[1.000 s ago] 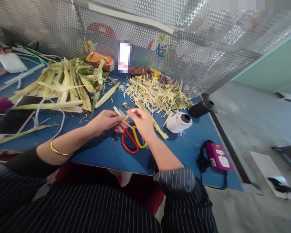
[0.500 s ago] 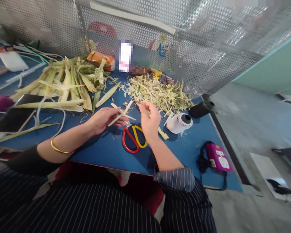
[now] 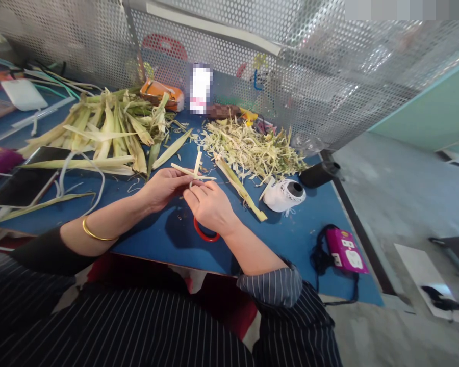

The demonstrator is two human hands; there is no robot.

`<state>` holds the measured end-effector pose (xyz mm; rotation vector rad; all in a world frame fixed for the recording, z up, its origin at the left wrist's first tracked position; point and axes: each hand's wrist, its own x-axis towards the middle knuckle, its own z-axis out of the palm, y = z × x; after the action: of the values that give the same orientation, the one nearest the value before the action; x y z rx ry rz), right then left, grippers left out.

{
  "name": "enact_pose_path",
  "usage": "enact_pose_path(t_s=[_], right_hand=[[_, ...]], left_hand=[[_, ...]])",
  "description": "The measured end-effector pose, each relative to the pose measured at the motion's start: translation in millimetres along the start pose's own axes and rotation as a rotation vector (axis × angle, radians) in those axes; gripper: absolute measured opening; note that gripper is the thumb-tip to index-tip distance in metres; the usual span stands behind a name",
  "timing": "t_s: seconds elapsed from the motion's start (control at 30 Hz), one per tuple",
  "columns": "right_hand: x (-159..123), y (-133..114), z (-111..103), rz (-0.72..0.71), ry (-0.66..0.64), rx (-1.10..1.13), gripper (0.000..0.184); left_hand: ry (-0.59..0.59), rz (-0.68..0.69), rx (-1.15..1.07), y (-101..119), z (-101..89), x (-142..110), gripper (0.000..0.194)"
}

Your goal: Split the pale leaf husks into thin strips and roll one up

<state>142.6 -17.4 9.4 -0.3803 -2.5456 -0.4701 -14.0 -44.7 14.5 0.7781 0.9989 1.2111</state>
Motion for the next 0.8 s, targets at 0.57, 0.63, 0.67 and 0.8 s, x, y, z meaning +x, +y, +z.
enact_pose_path(t_s=[0.57,0.63,0.67,0.8], right_hand=[[-2,-3,-1,-0.045,0.016,0.079,0.023],[-4,-3,-4,-0.027,0.084,0.110,0.023],[-4,-2,-6,0.017,0.137,0.112,0.024],[-6,5,-10,0.387,0.240,0.062,0.024]], left_hand=[[0.064,0.092,0.041,1,-1.8,0,0.018],[0.058,0.104,0.040,3,-3.0,0,0.021],[0.060,0.099,0.032,4,-3.1,0,0.022],[0.059,0.048,0.024,8,-1.5,-2,0.025]])
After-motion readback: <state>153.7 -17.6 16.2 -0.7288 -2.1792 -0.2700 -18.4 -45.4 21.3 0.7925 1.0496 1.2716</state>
